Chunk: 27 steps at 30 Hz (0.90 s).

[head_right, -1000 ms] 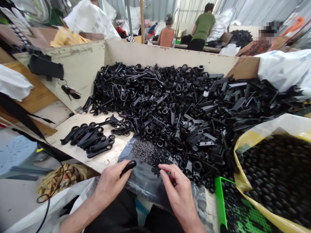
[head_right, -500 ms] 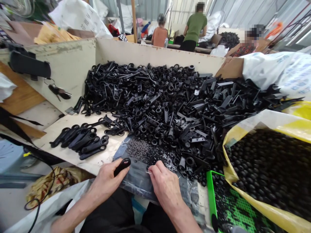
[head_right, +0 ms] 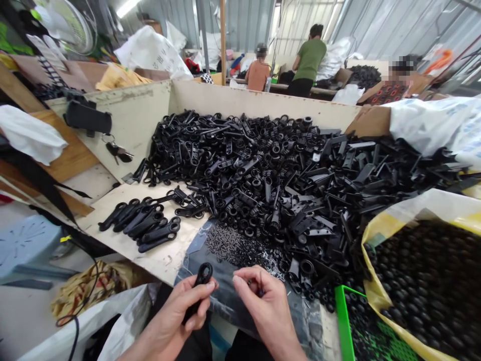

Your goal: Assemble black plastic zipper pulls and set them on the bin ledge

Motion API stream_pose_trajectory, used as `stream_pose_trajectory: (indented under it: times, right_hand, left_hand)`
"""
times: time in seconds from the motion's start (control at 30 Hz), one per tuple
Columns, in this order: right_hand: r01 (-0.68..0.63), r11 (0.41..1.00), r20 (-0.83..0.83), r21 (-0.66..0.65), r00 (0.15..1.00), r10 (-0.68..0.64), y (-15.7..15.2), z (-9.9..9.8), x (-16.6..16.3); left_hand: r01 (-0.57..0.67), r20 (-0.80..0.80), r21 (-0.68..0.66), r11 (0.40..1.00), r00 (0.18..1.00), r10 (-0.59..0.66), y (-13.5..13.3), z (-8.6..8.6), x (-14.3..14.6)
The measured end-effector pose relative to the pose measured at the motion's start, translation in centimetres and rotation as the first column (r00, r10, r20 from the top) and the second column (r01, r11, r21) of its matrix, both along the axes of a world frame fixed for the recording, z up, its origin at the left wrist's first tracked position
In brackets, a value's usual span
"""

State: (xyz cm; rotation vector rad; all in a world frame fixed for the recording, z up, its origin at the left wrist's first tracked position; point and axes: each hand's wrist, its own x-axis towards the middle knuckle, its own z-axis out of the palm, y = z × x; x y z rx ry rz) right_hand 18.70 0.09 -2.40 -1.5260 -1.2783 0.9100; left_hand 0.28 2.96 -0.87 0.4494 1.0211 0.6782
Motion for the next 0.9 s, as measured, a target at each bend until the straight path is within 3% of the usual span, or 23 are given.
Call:
stream_pose_trajectory:
  times: [0.1,0.2,0.33,0.53,0.7,0.77,0.9]
  right_hand:
    - [0.093,0.994,-0.412,-0.050,0.905,-0.106,0.0,-0.1,-1.9]
    - [0.126,0.984,-0.615,-0.128,0.768,-0.179,0.0,-1.2,-3.5]
    - [0.083,0.959,-0.712,-0.272,0.653,-0.259,-0.2,-2.4,-4.4]
    - [0.024,0.950,-0.756,-0.310,0.600,-0.261,-0.7,-2.4,-4.9]
    - [0.001,0.958,-0.721,-0.287,0.659,-0.216,-0.9,-2.8,-4.9]
    - [0.021,0.984,-0.633,-0.180,0.763,-0.132,-1.0,-2.7,-4.6]
    - [-0.009,0.993,-0.277,0.115,0.960,0.041,-0.9,-1.4,-3.4]
  left_hand:
    - [0.000,0.046,-0.028,1.000,0.999,0.001,-0.2,0.1,0.5]
    - [-0.011,0.087,-0.046,0.999,0.996,0.015,-0.2,0.5,1.0]
    - [-0.034,0.135,-0.032,0.999,0.990,0.038,-0.3,0.4,1.2]
    - [-0.050,0.089,0.037,0.998,0.995,0.047,-0.8,-0.1,1.1]
    - [-0.031,-0.059,0.135,0.990,0.997,0.039,-0.9,-0.1,0.9]
    - [-0.019,-0.093,0.148,0.989,0.995,0.033,-1.0,-0.1,0.7]
    - [0.026,-0.140,0.175,0.984,0.990,-0.002,-1.1,-0.1,0.4]
